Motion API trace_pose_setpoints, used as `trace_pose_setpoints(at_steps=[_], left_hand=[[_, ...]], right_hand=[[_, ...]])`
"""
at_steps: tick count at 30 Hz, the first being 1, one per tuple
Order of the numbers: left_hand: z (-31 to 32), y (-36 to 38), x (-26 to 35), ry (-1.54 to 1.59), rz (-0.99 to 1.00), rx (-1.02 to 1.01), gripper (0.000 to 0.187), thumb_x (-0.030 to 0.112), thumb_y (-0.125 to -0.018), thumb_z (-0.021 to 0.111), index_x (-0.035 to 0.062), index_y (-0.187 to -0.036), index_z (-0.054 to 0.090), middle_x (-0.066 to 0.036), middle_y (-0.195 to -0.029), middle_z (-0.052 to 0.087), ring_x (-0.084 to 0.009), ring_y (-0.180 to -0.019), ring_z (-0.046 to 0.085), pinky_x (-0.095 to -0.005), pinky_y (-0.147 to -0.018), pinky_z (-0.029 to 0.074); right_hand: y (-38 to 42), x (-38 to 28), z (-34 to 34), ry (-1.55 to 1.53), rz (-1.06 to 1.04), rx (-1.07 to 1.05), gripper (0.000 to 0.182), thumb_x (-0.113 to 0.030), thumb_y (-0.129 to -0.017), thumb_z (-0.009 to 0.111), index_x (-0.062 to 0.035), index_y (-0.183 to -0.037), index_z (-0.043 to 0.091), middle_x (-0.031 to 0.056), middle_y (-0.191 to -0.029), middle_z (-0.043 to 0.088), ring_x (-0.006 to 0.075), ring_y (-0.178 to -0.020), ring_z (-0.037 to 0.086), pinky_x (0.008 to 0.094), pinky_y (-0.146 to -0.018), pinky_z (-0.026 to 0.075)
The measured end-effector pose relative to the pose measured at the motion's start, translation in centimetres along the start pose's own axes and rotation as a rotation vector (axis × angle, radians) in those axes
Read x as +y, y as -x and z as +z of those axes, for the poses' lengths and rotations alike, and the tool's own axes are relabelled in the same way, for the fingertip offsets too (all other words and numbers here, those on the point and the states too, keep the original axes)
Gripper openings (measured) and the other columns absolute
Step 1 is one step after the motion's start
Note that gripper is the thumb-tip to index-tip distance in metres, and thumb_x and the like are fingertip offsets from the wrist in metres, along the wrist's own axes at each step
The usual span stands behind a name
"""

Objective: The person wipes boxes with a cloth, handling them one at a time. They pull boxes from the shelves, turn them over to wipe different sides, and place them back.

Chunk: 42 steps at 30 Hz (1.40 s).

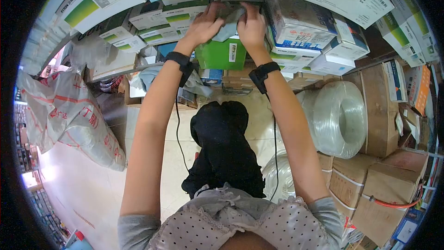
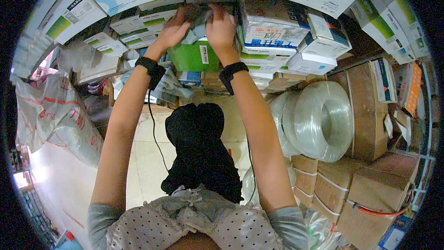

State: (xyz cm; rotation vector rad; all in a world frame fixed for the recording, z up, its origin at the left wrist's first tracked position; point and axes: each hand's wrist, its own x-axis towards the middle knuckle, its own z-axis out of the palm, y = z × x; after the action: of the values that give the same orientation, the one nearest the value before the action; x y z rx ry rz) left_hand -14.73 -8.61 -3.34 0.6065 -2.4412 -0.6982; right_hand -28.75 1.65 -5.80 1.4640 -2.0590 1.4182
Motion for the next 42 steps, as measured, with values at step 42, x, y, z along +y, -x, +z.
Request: trace_pose_setpoints(at_steps=[42], left_hand=[[1.2,-0.3,-0.3,-0.397,-0.035,-0.068,0.047,0.042,-0.094,0.03,0.0056,-0.109,0.056,-0.017,-0.115,0.059,-0.0344,-0.109,0.054,-0.0449,-0.097,0.038]], right_hand=[[11.8,5.4,4.2,-0.941,0.715,0.32,0.032,-0.026,-0.094,0.049,0.0031,-0.105,0.056,0.0108,-0.102,0.057,0.0219,-0.099,0.051,0.0317,-0.09,0.037]])
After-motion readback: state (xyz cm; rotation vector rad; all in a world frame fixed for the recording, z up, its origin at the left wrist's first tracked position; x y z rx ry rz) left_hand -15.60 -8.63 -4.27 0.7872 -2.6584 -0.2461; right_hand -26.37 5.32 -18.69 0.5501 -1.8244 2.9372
